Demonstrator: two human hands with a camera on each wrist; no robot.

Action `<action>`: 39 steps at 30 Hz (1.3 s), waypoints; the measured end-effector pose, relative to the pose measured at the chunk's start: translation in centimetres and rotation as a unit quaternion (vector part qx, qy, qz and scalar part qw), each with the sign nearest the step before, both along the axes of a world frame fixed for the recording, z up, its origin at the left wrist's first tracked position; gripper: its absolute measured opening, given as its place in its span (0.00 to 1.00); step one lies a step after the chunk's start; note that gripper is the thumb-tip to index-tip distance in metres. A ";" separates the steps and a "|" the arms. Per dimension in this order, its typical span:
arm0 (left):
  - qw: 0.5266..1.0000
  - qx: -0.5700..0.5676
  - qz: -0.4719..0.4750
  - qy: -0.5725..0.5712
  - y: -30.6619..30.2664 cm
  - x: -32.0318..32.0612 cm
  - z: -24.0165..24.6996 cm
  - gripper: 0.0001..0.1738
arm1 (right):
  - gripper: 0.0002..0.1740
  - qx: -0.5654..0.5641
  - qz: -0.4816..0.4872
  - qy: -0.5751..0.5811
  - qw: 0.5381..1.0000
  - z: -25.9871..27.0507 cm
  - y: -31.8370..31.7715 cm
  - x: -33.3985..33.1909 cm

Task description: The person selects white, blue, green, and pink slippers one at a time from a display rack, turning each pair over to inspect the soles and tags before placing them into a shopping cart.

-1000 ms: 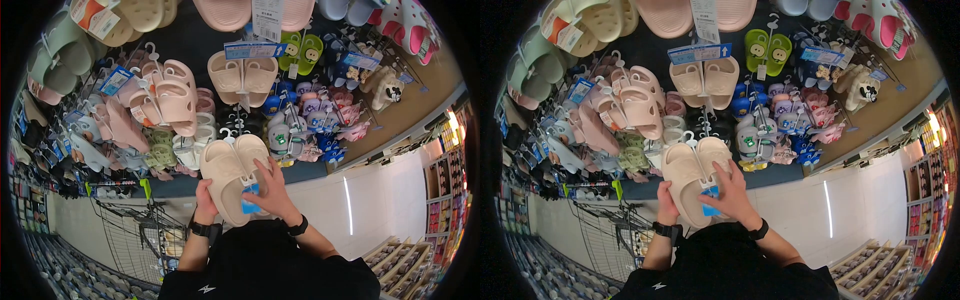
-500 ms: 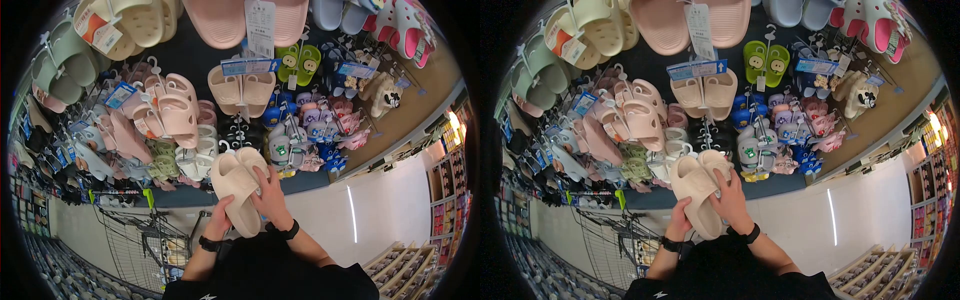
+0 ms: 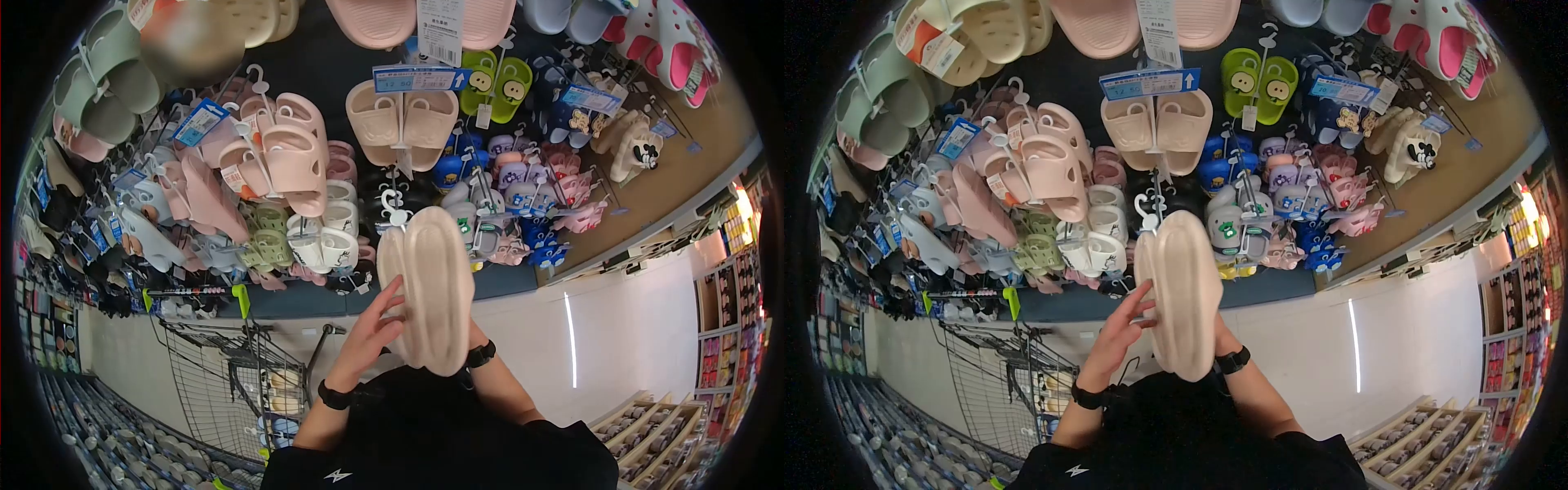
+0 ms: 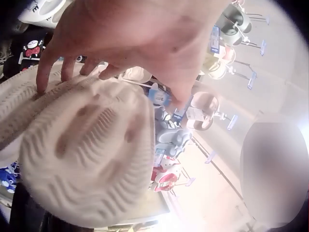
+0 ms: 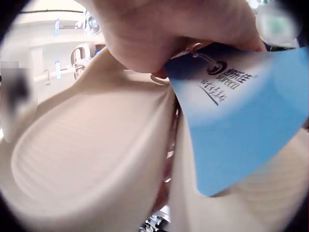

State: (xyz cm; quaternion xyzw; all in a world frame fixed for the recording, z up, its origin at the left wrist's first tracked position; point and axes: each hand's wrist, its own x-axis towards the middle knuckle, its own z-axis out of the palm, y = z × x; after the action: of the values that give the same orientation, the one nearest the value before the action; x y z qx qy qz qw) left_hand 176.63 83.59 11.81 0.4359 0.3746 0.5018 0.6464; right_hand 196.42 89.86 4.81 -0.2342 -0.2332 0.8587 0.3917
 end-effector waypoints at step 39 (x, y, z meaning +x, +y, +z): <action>0.899 -0.203 -0.001 -0.388 -1.2 -2.5 -1.5 0.31 | 0.27 -0.105 -0.090 0.282 0.949 -1.2 -1.7 0.7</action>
State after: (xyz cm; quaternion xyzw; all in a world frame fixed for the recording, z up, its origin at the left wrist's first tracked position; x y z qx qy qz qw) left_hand 174.16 82.37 10.28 0.0662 0.1875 0.5437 0.8154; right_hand 197.14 88.14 3.66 -0.0426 0.0004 0.8703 0.4907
